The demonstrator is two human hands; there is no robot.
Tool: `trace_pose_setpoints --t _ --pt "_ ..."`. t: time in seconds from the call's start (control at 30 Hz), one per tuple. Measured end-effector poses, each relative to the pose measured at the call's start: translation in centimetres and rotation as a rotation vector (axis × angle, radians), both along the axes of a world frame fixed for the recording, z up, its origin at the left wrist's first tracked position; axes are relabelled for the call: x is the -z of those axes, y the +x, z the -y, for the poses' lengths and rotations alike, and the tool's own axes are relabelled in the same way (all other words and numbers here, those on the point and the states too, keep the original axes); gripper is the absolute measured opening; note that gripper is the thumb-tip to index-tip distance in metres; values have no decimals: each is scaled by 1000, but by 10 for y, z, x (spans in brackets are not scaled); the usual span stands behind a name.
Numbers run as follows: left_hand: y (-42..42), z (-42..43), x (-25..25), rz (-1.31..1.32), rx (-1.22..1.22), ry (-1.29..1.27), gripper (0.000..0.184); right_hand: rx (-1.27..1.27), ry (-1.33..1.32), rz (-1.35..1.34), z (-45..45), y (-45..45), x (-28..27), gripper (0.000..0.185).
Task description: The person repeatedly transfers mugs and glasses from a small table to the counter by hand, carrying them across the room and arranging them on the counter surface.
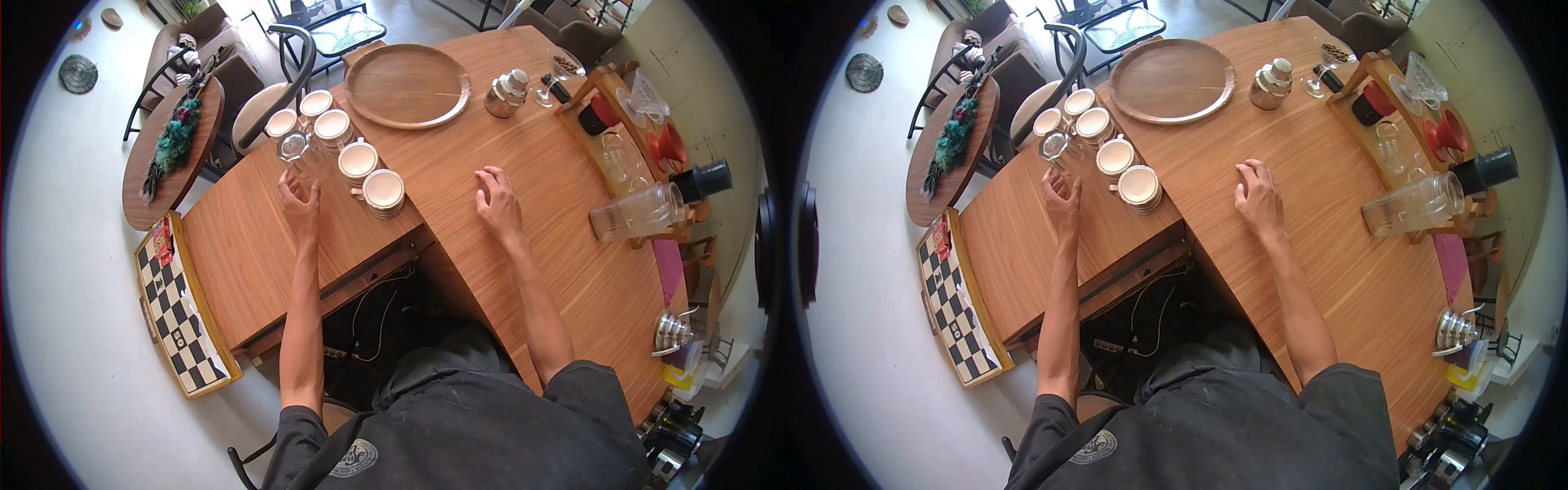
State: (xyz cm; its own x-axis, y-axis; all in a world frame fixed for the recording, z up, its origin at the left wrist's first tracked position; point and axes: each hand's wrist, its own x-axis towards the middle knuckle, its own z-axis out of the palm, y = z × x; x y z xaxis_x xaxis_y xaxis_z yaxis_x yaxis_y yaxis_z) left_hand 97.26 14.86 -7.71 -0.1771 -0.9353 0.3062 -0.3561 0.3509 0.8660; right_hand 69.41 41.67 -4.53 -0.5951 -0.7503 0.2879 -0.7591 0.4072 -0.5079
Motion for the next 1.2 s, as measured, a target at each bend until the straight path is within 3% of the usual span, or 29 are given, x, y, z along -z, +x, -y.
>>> trace_pose_setpoints --t 0.37,0.53,0.6,0.77,0.93,1.2 --pt "-4 2 -4 35 -17 -44 60 36 -14 -1 -4 14 4 41" --pt "-11 -65 -33 -33 -68 -96 45 43 -29 -3 -7 21 7 40" --pt "-23 -111 -57 -206 38 -89 30 29 -60 -1 -9 23 10 39" --pt "-54 -194 -73 -149 406 -175 13 17 -62 11 -16 29 11 41" --pt "-79 -243 -67 -149 650 44 16 5 -65 50 -30 33 11 41" --pt "-96 -273 -52 -75 887 58 19 22 -79 113 -57 38 11 38"
